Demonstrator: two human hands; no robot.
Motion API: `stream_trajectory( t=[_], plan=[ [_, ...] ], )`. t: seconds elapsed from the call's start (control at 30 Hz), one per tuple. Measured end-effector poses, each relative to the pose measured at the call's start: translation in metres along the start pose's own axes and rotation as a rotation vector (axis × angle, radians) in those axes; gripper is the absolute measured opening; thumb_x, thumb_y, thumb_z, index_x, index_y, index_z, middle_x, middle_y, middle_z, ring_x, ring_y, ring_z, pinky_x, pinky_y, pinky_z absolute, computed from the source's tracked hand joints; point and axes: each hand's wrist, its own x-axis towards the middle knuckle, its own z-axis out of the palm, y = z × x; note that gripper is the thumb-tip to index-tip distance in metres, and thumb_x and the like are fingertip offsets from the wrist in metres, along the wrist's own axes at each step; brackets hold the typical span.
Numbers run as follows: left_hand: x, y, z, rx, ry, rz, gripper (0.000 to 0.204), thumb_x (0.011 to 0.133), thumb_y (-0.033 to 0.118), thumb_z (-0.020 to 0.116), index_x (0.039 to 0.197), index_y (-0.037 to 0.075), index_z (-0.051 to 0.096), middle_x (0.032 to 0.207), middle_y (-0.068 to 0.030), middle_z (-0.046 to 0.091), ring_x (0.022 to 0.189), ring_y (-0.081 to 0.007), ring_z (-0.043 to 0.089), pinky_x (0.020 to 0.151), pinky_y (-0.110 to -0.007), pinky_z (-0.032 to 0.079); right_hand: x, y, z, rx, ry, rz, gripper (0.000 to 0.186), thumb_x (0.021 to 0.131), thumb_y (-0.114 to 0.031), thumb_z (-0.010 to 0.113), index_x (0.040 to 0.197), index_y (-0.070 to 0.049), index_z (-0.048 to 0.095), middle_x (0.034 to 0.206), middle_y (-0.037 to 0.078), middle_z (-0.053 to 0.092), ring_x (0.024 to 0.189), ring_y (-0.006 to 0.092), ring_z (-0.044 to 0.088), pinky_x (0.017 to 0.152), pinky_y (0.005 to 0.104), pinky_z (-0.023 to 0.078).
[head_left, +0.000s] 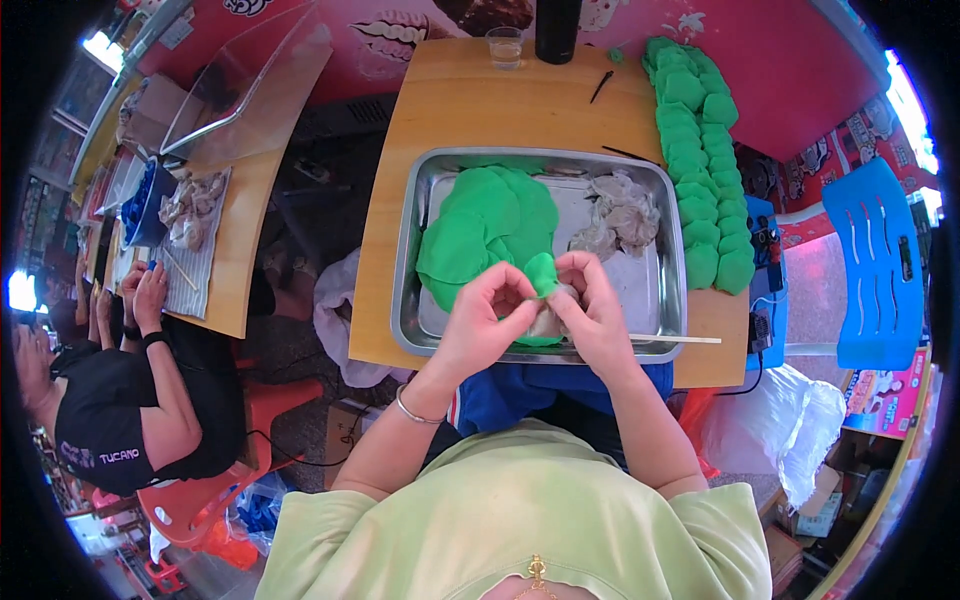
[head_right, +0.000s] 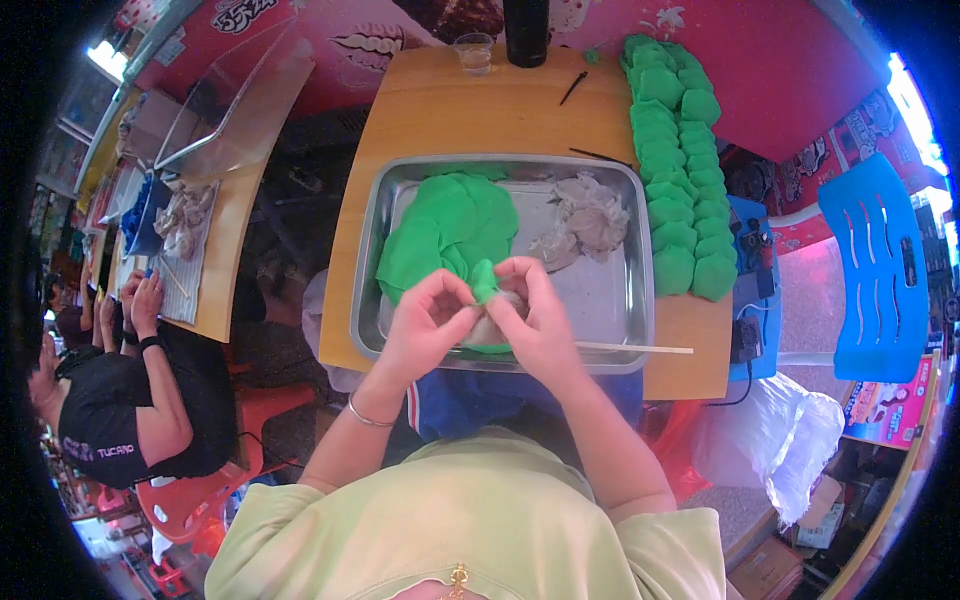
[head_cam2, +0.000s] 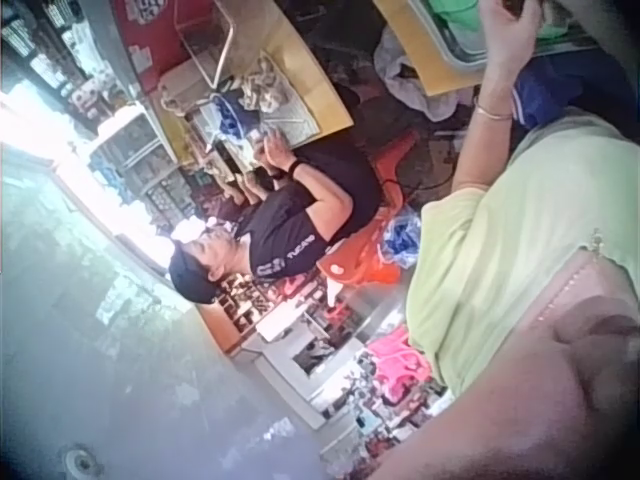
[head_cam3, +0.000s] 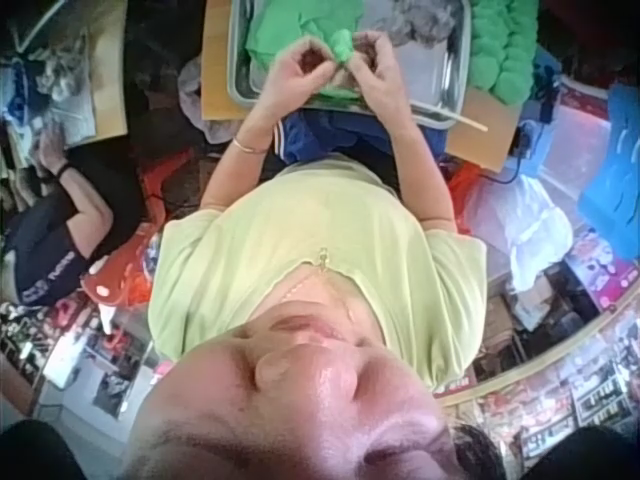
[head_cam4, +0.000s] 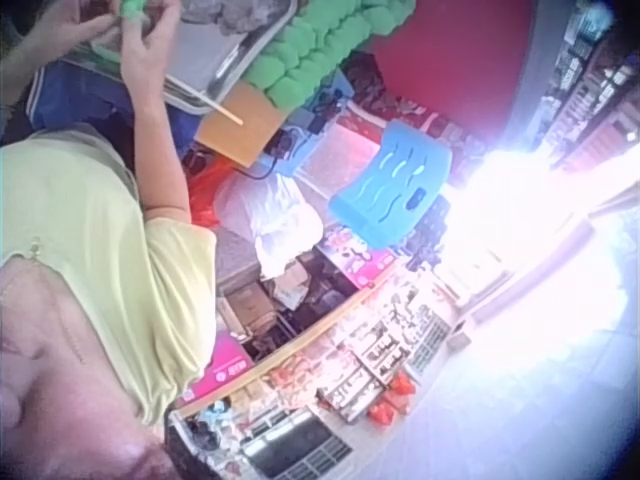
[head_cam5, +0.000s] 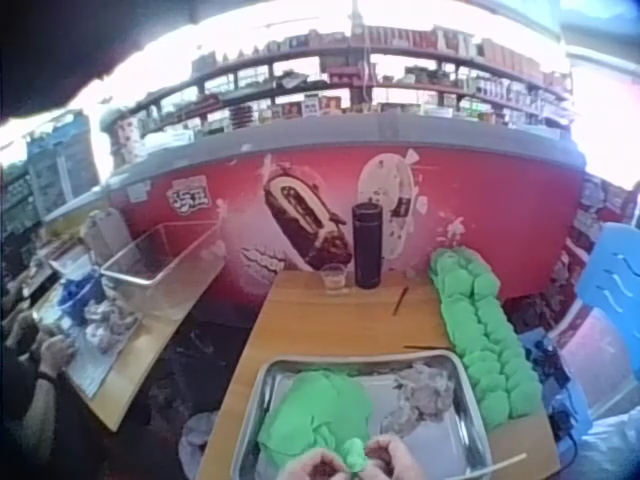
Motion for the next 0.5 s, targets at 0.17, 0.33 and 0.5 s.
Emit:
stream_trajectory(
  t=[0.17,0.33,0.5],
  plan=[
    [0.001,0.002,-0.002,-0.048,0.055,-0.066,0.009,0.083,0.002,0.062,0.088,0.003,0.055,0.081,0.003,0.056,0.074,-0.0031,0.053,0.064,-0.018,0.045,-0.004,-0.016,0.003,-0.134,-0.128,-0.091,0.048,0.081,-0.005,0.062,0.125,-0.006,0.042,0.097,0.007,0.053,0.089,0.0124,0.054,0.079,0.027,0.045],
    [-0.001,0.013,-0.004,-0.007,-0.046,-0.133,0.01,0.084,0.002,0.062,0.091,0.002,0.055,0.083,0.0044,0.054,0.078,-0.0029,0.052,0.066,-0.018,0.045,-0.001,-0.015,0.0,-0.092,-0.07,0.005,0.05,0.08,-0.004,0.063,0.125,-0.006,0.041,0.098,0.008,0.054,0.091,0.0135,0.055,0.079,0.0276,0.045],
    [-0.001,0.011,-0.007,-0.081,-0.041,-0.118,0.01,0.085,0.003,0.063,0.092,0.003,0.055,0.084,0.0042,0.054,0.077,-0.0026,0.051,0.066,-0.018,0.044,-0.003,-0.016,0.0,0.118,-0.086,0.068,0.05,0.08,-0.002,0.063,0.124,-0.004,0.041,0.1,0.008,0.054,0.096,0.0145,0.055,0.083,0.0275,0.045]
  ],
)
